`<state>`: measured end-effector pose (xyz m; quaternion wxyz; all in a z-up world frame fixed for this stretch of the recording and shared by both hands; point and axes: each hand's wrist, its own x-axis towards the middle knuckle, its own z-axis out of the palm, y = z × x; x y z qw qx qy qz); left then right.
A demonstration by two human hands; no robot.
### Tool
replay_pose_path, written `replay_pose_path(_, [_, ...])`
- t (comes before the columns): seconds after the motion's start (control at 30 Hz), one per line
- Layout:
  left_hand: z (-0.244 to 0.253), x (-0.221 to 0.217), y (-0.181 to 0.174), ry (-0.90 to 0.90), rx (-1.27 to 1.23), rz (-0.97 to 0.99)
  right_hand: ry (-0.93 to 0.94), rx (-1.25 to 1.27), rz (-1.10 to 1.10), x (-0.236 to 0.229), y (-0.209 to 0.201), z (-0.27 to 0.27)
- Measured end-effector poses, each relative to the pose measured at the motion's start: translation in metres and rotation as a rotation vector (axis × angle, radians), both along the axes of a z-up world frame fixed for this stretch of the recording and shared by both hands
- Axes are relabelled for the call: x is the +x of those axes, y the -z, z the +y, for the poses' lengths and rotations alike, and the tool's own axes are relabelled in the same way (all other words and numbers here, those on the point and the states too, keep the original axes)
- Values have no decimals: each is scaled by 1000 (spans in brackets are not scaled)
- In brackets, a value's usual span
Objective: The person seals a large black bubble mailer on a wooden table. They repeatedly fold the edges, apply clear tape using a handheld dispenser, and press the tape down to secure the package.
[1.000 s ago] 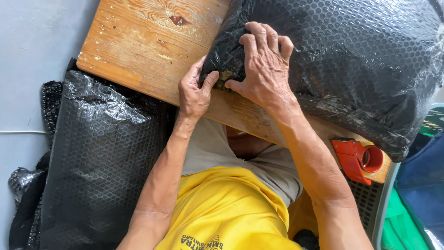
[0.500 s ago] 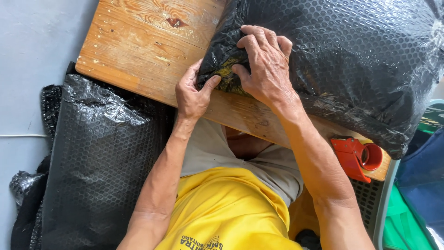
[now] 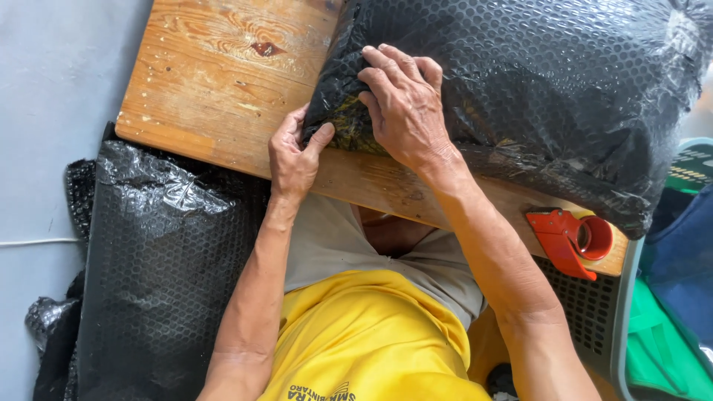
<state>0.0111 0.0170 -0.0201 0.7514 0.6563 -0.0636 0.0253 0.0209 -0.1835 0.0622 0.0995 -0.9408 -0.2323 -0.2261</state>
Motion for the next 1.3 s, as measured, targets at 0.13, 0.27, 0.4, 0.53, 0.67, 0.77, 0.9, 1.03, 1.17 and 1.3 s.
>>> replay_pose_path(0.13, [0,-5,-18,40,177,0,85,63,-49,-26,-20,-17])
replay_pose_path(0.27, [-12,7,-37,25,429,-279,440,-3,-70,-45,-34,-68])
replay_pose_path(0.4, [-24,26,-15,-154,573,-384,697,-55,91,-48,-32,-114])
replay_pose_path(0.53, [-22,32,2,-166,595,-407,719,-8,142,-44,-23,-115])
replay_pose_path(0.67, [-18,35,4,-148,591,-408,714,22,152,-44,-21,-117])
replay_pose_path(0.77, [-13,39,-7,-74,547,-331,686,51,143,-44,-24,-118])
replay_pose_path(0.9, [-14,45,-11,-21,623,-367,696,29,151,-46,-24,-118])
replay_pose_path(1.03, [-17,47,-11,-57,646,-412,687,28,168,-46,-24,-119])
replay_pose_path(1.17, [-7,38,-28,51,577,-327,685,26,178,-50,-30,-119])
replay_pose_path(1.3, [-9,43,-22,-27,669,-465,701,3,177,-47,-30,-116])
